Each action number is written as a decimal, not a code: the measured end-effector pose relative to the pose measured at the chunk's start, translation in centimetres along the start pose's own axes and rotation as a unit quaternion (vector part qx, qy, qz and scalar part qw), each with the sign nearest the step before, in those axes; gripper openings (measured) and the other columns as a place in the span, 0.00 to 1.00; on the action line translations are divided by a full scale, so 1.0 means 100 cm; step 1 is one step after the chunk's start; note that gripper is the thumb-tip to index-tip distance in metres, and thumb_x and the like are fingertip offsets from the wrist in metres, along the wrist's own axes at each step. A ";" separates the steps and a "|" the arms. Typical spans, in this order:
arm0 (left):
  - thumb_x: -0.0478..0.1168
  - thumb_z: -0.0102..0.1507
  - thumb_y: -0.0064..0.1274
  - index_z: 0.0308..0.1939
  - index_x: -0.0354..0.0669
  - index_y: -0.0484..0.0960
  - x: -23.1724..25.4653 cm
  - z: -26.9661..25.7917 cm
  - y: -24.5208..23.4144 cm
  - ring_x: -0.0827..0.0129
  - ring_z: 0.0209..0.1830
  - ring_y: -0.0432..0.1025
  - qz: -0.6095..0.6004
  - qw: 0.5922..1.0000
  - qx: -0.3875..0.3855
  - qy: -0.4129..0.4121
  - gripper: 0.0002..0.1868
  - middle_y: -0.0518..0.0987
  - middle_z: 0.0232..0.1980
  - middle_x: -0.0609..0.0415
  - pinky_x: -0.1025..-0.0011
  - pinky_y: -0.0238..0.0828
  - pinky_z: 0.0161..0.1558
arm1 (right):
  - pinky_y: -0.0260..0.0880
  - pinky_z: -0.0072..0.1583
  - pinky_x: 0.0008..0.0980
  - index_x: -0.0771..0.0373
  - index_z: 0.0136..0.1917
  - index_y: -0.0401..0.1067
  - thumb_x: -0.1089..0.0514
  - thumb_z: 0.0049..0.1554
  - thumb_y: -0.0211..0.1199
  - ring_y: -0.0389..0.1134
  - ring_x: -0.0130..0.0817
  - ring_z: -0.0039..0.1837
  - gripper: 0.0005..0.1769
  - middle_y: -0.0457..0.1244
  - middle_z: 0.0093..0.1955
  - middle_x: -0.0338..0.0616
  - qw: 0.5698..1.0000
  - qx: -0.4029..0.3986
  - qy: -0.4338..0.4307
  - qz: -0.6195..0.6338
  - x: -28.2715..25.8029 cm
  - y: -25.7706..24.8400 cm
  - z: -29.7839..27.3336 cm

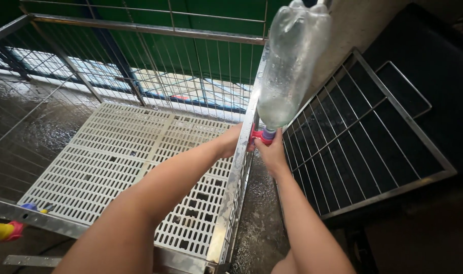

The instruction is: The person refills a plastic bottle from a water dispenser on a cage by hand and then secures it to the cage frame.

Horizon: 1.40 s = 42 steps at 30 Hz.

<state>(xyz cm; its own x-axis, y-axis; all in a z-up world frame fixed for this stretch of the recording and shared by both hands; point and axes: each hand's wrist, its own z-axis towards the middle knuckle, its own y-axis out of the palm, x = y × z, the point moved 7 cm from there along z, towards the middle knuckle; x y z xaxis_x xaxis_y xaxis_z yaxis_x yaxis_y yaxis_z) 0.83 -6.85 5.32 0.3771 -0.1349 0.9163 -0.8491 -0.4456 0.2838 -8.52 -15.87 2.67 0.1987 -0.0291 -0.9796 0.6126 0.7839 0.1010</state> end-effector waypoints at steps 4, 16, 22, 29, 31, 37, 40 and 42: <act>0.47 0.72 0.37 0.59 0.38 0.68 0.003 0.000 -0.007 0.70 0.27 0.71 0.050 0.998 0.034 -0.006 0.18 0.74 0.37 0.49 0.74 0.75 0.30 | 0.67 0.61 0.35 0.59 0.77 0.55 0.67 0.58 0.62 0.65 0.34 0.59 0.36 0.64 0.60 0.45 0.998 -0.030 0.054 0.005 0.009 -0.009 0.002; 0.45 0.70 0.43 0.66 0.35 0.65 0.001 0.001 -0.013 0.69 0.33 0.76 0.120 0.987 0.102 -0.038 0.24 0.79 0.48 0.46 0.70 0.77 0.36 | 0.69 0.67 0.32 0.72 0.72 0.57 0.72 0.52 0.66 0.68 0.37 0.68 0.37 0.64 0.68 0.53 0.997 -0.041 0.046 0.052 0.015 -0.026 0.004; 0.49 0.70 0.41 0.59 0.37 0.74 0.004 0.004 -0.022 0.68 0.34 0.75 0.227 0.967 0.091 -0.067 0.21 0.81 0.43 0.48 0.68 0.74 0.36 | 0.72 0.61 0.32 0.74 0.71 0.57 0.70 0.55 0.65 0.69 0.36 0.62 0.33 0.65 0.63 0.52 0.997 -0.010 0.072 0.040 0.016 -0.025 0.000; 0.46 0.68 0.47 0.56 0.35 0.78 0.007 0.005 -0.051 0.65 0.39 0.79 0.240 0.963 0.106 -0.057 0.20 0.83 0.47 0.46 0.68 0.81 0.43 | 0.72 0.60 0.29 0.72 0.69 0.63 0.70 0.55 0.66 0.70 0.32 0.60 0.29 0.67 0.61 0.49 0.998 -0.018 0.057 0.035 0.012 -0.026 0.000; 0.45 0.66 0.51 0.58 0.37 0.78 0.000 0.003 -0.049 0.66 0.39 0.78 0.276 0.954 0.104 -0.052 0.20 0.83 0.47 0.47 0.68 0.80 0.44 | 0.72 0.60 0.29 0.72 0.67 0.64 0.71 0.54 0.66 0.70 0.33 0.59 0.29 0.67 0.60 0.48 0.998 -0.010 0.055 0.028 0.014 -0.025 0.000; 0.36 0.59 0.63 0.50 0.33 0.84 -0.019 0.014 -0.044 0.66 0.36 0.79 0.260 0.954 0.147 -0.031 0.17 0.85 0.40 0.46 0.67 0.75 0.40 | 0.72 0.61 0.28 0.71 0.65 0.64 0.71 0.54 0.66 0.71 0.32 0.59 0.25 0.68 0.59 0.49 0.998 -0.009 0.069 -0.014 0.030 -0.029 0.001; 0.37 0.59 0.62 0.49 0.36 0.85 -0.026 0.020 -0.046 0.68 0.35 0.76 0.249 0.958 0.141 -0.018 0.15 0.84 0.39 0.49 0.67 0.71 0.37 | 0.72 0.61 0.28 0.71 0.64 0.64 0.71 0.54 0.65 0.71 0.32 0.60 0.25 0.68 0.59 0.49 0.997 -0.006 0.071 -0.009 0.036 -0.028 0.001; 0.38 0.60 0.60 0.48 0.35 0.86 -0.032 0.022 -0.049 0.69 0.35 0.76 0.238 0.959 0.154 -0.023 0.14 0.85 0.39 0.48 0.67 0.71 0.38 | 0.71 0.61 0.28 0.71 0.64 0.63 0.71 0.54 0.65 0.71 0.32 0.60 0.26 0.68 0.59 0.49 0.997 -0.001 0.071 -0.003 0.038 -0.028 0.001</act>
<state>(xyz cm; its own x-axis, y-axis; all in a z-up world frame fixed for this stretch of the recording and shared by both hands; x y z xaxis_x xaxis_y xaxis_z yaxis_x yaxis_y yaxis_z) 4.62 -6.20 0.35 -0.0039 -0.4231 0.9061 -0.7823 -0.5631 -0.2663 -9.36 -18.26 -1.34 0.0842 0.0551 -0.9949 0.6114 0.7856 0.0952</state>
